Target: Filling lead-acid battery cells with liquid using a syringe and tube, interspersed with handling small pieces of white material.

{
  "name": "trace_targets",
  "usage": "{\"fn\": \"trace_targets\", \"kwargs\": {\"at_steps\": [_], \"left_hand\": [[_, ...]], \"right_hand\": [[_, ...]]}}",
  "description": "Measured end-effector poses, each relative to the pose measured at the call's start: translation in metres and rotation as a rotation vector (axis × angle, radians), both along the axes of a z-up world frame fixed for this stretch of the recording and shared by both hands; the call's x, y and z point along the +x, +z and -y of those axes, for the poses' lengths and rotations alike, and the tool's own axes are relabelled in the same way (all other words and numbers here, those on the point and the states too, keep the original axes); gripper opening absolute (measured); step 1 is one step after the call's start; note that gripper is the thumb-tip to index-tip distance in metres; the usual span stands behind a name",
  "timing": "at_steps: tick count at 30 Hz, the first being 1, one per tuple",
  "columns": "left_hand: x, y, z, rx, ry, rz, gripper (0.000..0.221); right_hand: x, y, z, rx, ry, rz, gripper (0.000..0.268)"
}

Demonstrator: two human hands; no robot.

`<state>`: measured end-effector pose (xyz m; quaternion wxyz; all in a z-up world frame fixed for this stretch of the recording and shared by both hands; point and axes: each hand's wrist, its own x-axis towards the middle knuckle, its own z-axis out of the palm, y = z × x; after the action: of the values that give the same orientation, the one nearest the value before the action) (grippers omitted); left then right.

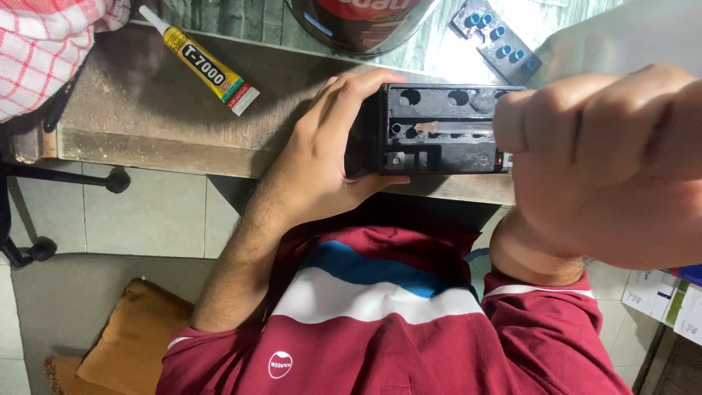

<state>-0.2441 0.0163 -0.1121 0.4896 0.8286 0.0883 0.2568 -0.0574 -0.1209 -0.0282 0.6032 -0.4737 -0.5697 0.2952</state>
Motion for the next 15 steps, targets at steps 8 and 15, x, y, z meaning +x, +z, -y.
{"fn": "trace_targets", "kwargs": {"at_steps": [8,15], "left_hand": [[0.0,0.001,0.001,-0.037,0.008,-0.038,0.069],[0.0,0.0,0.001,-0.033,0.008,-0.035,0.069]], "right_hand": [[-0.01,0.003,-0.009,0.023,0.021,-0.156,0.052],[-0.015,0.017,-0.016,-0.028,0.083,-0.102,0.056]]}}
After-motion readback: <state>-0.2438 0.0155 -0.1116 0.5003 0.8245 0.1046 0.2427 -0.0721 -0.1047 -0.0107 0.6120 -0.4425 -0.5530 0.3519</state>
